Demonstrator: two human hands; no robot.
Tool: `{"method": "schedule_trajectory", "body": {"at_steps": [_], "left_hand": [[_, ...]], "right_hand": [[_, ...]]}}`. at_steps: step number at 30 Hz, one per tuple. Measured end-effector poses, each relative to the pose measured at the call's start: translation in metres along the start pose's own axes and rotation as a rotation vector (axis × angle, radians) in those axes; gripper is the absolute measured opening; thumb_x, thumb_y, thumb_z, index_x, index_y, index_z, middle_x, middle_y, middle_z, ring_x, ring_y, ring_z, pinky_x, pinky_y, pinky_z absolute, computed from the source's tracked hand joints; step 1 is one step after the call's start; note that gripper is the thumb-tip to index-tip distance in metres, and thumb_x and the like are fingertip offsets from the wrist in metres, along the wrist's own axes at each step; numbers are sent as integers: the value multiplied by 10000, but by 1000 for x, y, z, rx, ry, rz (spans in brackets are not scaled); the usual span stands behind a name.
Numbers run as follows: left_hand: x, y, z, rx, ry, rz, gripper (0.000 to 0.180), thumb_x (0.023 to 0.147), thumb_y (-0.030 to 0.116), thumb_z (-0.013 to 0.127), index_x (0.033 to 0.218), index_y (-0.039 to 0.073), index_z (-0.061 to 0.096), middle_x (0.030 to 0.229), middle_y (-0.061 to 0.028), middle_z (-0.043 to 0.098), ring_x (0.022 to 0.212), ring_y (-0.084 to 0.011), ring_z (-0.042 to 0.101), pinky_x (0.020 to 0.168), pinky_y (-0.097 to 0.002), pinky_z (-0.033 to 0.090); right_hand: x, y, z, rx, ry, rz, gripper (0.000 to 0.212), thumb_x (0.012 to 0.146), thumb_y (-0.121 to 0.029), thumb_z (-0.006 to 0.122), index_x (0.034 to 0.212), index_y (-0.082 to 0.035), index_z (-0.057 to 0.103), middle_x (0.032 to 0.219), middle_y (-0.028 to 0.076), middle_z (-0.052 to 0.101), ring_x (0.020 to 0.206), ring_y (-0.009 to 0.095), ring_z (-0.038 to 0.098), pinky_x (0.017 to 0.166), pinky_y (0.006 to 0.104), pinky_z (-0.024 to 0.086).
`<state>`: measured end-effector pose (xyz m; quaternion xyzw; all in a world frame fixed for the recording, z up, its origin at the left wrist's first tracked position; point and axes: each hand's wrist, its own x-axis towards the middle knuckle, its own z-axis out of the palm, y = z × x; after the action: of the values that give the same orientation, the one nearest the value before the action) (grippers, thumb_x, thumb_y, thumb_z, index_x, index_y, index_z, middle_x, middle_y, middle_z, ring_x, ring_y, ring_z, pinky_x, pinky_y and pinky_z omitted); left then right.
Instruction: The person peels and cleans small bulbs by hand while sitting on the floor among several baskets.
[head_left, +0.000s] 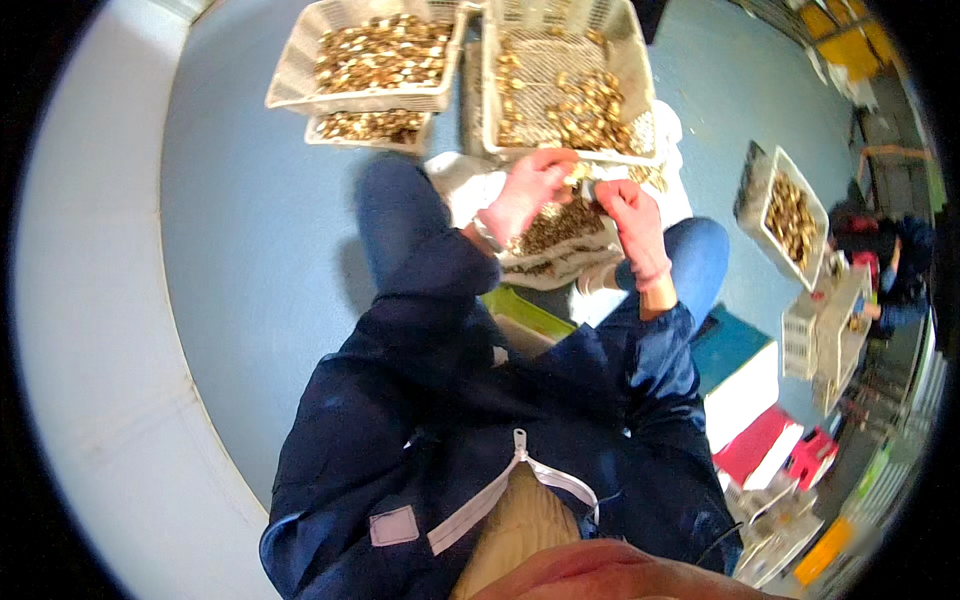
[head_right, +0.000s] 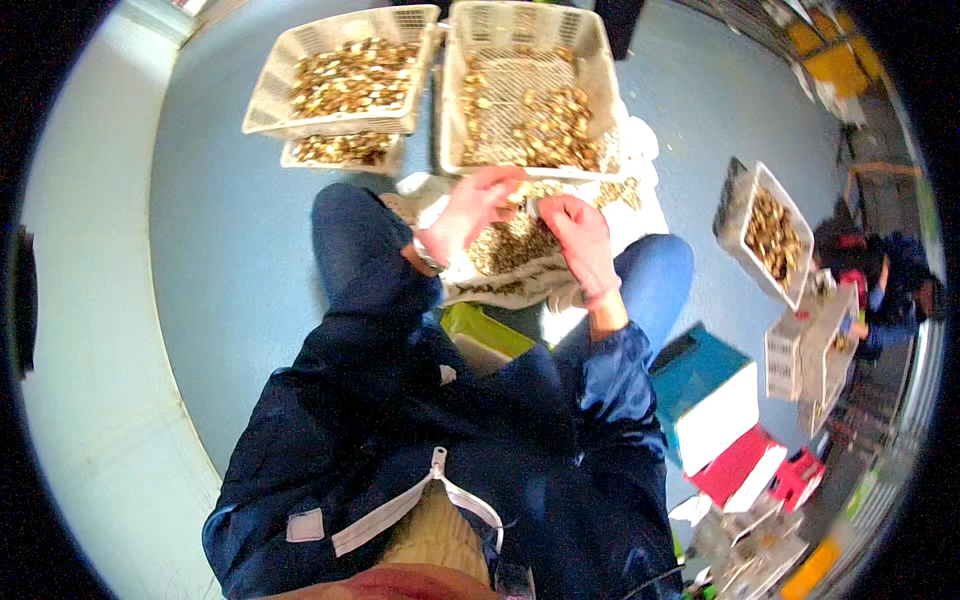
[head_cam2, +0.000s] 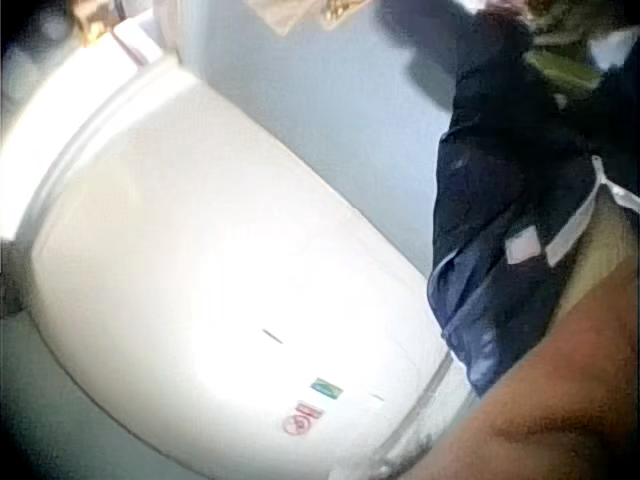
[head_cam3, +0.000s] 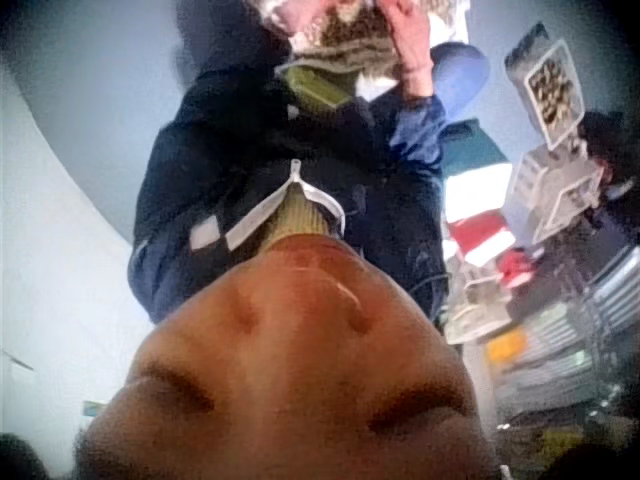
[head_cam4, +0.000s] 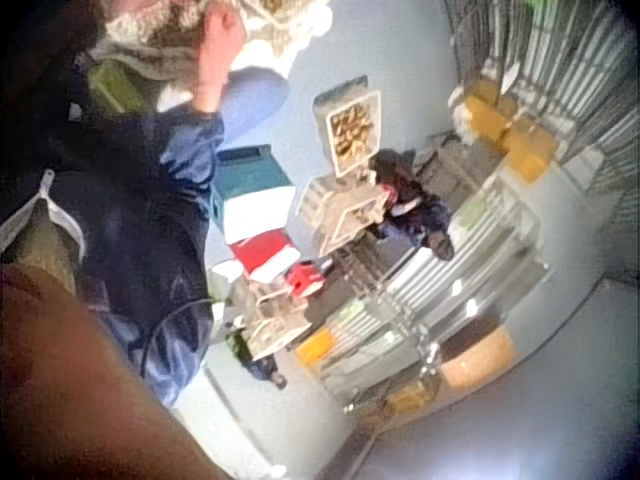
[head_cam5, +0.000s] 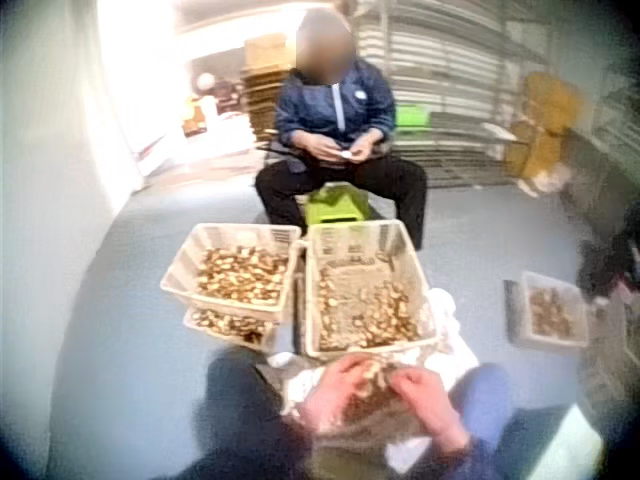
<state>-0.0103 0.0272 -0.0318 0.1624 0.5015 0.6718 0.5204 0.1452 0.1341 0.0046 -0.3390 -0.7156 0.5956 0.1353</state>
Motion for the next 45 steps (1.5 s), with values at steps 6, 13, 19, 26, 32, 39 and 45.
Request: {"method": "schedule_trajectory", "body": {"at_steps": [6,13,19,26,32,39,45], "left_hand": [[0,-6,-17,-204,-293,-13,402,992,186,551,1352,16,491,1119,-5,607,979,-125,584,874,-330,517],[-2,-17,-22,-298,-424,-95,449,981,164,560,1391,14,454,1313,-42,542,1074,-157,577,937,-363,500],[-7,4,-10,-10,-228,-47,434,951,122,532,1372,29,481,1299,-31,544,1058,-111,565,916,-333,507],[-11,13,-3,39,-159,-43,421,934,116,547,1341,17,512,1146,-32,617,966,-100,584,813,-266,492],[-14,12,3,151,-123,28,419,906,67,575,1320,18,529,1079,-50,636,855,-86,571,732,-238,476],[-10,2,0,518,-15,229,447,863,37,604,1305,25,540,1054,-66,663,884,-133,621,757,-243,505],[-17,9,11,558,-7,305,478,820,-36,616,1290,21,553,1099,-71,655,1009,-156,625,859,-249,505]], "right_hand": [[11,-12,-13,-323,79,-206,251,875,-241,646,944,-1,676,902,137,652,793,253,637,721,336,492],[17,-1,-3,-317,165,-308,230,902,-208,631,993,-1,674,1107,113,679,990,259,640,870,325,488],[13,-6,-15,-386,2,-350,225,907,-224,631,967,-12,677,1121,98,668,1019,272,618,891,358,482],[18,2,-11,-371,83,-473,195,901,-208,604,904,-29,680,1148,102,643,1074,297,580,923,382,465],[21,2,-14,-403,59,-453,179,892,-182,643,890,-4,661,1163,84,658,1035,269,609,906,353,469],[17,4,-6,-350,35,-412,179,888,-184,641,879,-6,653,1144,96,657,1017,275,608,870,362,484],[18,3,-3,-295,-51,-426,185,875,-192,625,897,-16,679,1123,121,653,1034,303,611,864,382,490]]}}
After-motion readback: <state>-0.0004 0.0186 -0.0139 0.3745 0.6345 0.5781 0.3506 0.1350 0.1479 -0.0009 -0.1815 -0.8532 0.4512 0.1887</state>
